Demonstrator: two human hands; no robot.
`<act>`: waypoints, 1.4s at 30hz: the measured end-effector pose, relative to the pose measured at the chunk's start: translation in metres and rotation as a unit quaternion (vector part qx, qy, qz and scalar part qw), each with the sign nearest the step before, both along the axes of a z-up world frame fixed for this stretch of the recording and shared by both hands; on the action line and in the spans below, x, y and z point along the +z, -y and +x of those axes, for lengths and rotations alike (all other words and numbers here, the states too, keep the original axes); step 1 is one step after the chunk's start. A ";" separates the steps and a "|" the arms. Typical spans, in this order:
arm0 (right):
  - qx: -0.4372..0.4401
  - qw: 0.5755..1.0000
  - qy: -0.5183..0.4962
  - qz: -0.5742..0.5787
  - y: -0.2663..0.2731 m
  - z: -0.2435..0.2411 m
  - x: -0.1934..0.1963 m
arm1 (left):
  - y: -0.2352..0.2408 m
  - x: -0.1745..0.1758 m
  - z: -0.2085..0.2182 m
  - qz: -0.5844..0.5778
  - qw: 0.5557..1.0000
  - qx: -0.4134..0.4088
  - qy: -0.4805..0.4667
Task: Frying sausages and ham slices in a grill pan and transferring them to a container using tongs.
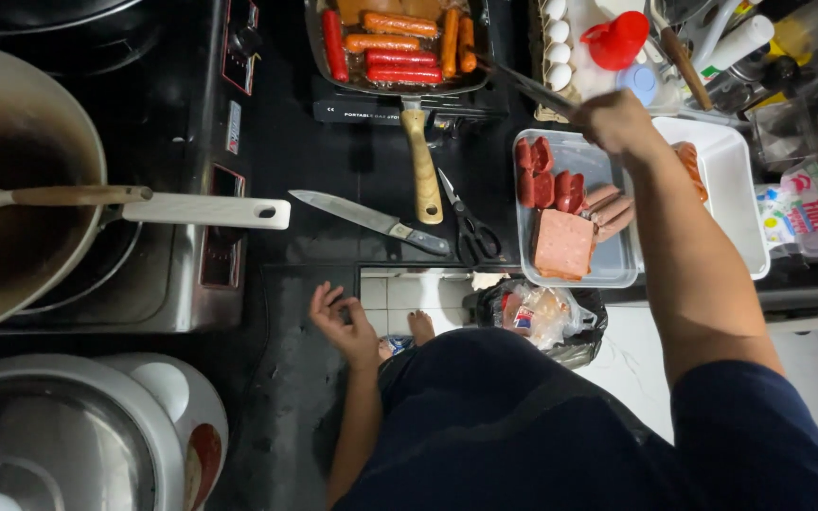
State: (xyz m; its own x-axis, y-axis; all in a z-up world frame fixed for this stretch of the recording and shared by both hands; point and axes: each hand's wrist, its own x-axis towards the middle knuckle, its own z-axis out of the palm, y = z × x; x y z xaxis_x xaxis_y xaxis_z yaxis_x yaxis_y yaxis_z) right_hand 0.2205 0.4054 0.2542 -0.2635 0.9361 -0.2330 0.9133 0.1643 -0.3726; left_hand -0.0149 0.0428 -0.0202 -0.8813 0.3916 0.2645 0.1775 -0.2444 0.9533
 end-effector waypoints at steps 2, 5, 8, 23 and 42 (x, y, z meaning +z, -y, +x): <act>0.056 0.995 -0.074 -0.031 0.000 0.022 -0.008 | -0.003 -0.002 -0.002 -0.007 1.000 0.005 -0.003; 0.042 0.991 -0.112 -0.061 0.023 0.031 -0.006 | -0.008 -0.016 -0.004 0.020 0.999 -0.003 0.036; 0.018 0.980 -0.170 -0.105 0.036 0.031 -0.004 | -0.010 -0.012 -0.004 0.019 0.999 -0.015 0.027; 0.133 0.887 0.368 0.244 0.042 -0.093 0.017 | -0.016 -0.006 0.001 0.004 0.999 -0.028 0.020; 0.290 0.795 0.309 0.435 -0.110 -0.016 -0.029 | 0.043 0.018 -0.007 -0.055 0.996 0.071 -0.019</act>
State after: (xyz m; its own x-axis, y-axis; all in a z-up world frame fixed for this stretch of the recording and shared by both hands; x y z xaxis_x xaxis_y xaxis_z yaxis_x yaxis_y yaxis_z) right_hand 0.2048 0.5152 0.2255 -0.7960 0.5770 0.1830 0.5546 0.5741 0.6023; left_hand -0.0222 -0.0001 -0.0019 -0.9203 0.2913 0.2613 0.2393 -0.1094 0.9648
